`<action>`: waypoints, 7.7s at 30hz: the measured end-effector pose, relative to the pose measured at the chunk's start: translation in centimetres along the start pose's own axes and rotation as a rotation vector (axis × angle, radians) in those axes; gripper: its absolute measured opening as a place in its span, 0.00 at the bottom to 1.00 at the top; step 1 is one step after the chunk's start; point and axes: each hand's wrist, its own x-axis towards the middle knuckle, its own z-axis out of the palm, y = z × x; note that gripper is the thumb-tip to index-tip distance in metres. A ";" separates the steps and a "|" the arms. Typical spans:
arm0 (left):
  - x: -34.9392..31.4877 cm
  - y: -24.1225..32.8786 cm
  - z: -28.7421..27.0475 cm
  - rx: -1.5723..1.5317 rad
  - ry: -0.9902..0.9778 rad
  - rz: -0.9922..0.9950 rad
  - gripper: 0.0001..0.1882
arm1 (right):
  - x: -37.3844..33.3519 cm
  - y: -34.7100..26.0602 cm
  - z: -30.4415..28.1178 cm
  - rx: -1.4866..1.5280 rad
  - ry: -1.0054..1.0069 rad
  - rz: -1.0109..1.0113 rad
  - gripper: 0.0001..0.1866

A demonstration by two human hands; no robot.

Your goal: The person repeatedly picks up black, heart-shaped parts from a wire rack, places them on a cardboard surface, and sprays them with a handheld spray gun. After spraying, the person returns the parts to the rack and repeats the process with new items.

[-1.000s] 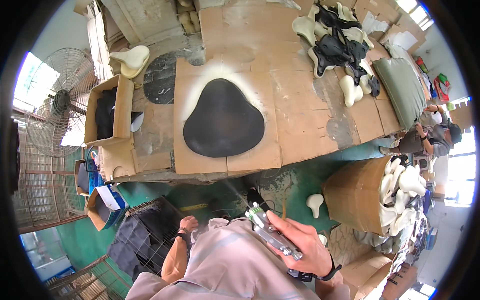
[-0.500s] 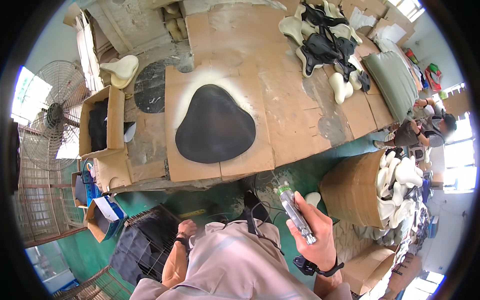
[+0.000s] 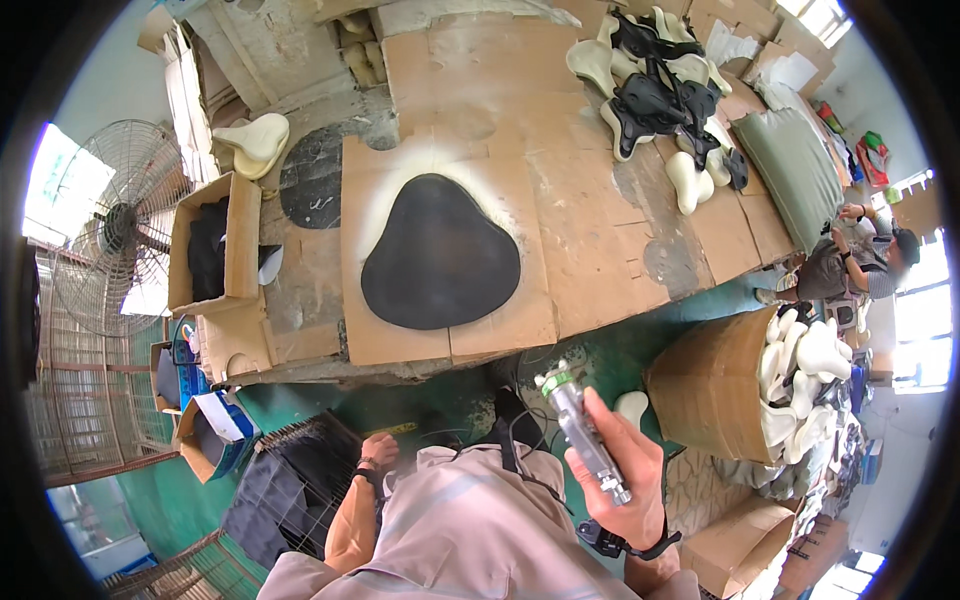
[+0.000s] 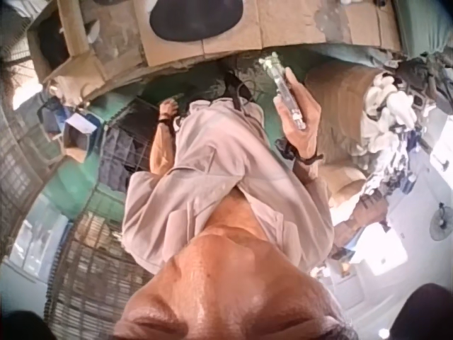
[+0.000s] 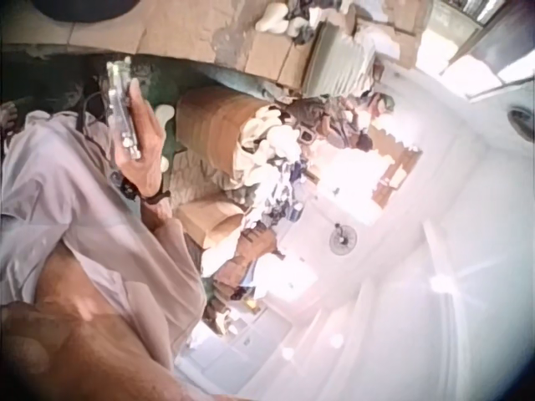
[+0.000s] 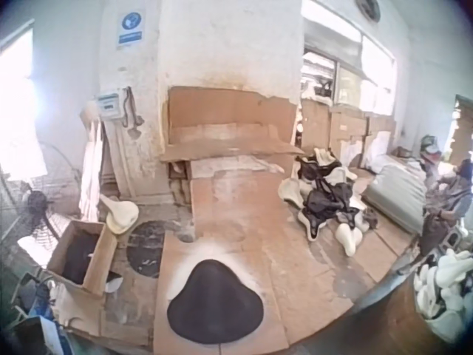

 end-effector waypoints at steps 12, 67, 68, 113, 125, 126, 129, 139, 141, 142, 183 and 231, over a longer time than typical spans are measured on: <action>-4.5 -0.2 3.0 0.048 0.112 -0.033 0.08 | -0.7 0.4 -0.8 -0.037 -0.014 -0.015 0.29; -2.1 30.8 19.8 0.782 0.801 0.894 0.16 | -1.2 5.7 -4.9 -0.014 -0.066 0.173 0.31; -2.0 30.9 20.0 0.672 0.793 0.938 0.15 | -0.7 6.0 -4.7 0.015 -0.070 0.162 0.30; -25.3 46.7 10.5 -1.211 -0.255 1.197 0.12 | 22.2 24.2 24.3 0.278 -0.891 0.408 0.19; -33.1 11.7 3.1 -1.932 0.220 1.200 0.27 | 12.5 17.2 21.6 -0.103 -1.137 0.183 0.48; -33.4 9.1 2.2 -1.950 0.234 1.161 0.24 | 12.1 17.0 22.1 -0.168 -1.157 0.137 0.48; -32.3 0.7 -1.0 -2.102 0.478 1.107 0.21 | 10.5 13.5 23.7 -0.222 -1.262 0.116 0.47; -33.7 -15.6 -5.7 -2.297 1.041 1.252 0.22 | 7.2 8.2 30.5 -0.422 -1.488 -0.157 0.38; -26.7 -21.6 -5.1 -2.501 1.072 1.217 0.21 | 5.6 6.4 31.3 -0.492 -1.481 -0.202 0.38; -22.9 -24.0 -4.5 -2.606 1.210 1.091 0.19 | 5.1 5.7 31.6 -0.524 -1.471 -0.219 0.38; -5.0 24.9 17.5 -0.162 0.101 0.798 0.14 | 0.0 5.2 2.8 0.053 -0.274 0.046 0.32; -8.7 21.4 15.8 0.759 0.478 0.989 0.15 | 2.3 1.6 -3.4 -0.025 -0.174 0.027 0.29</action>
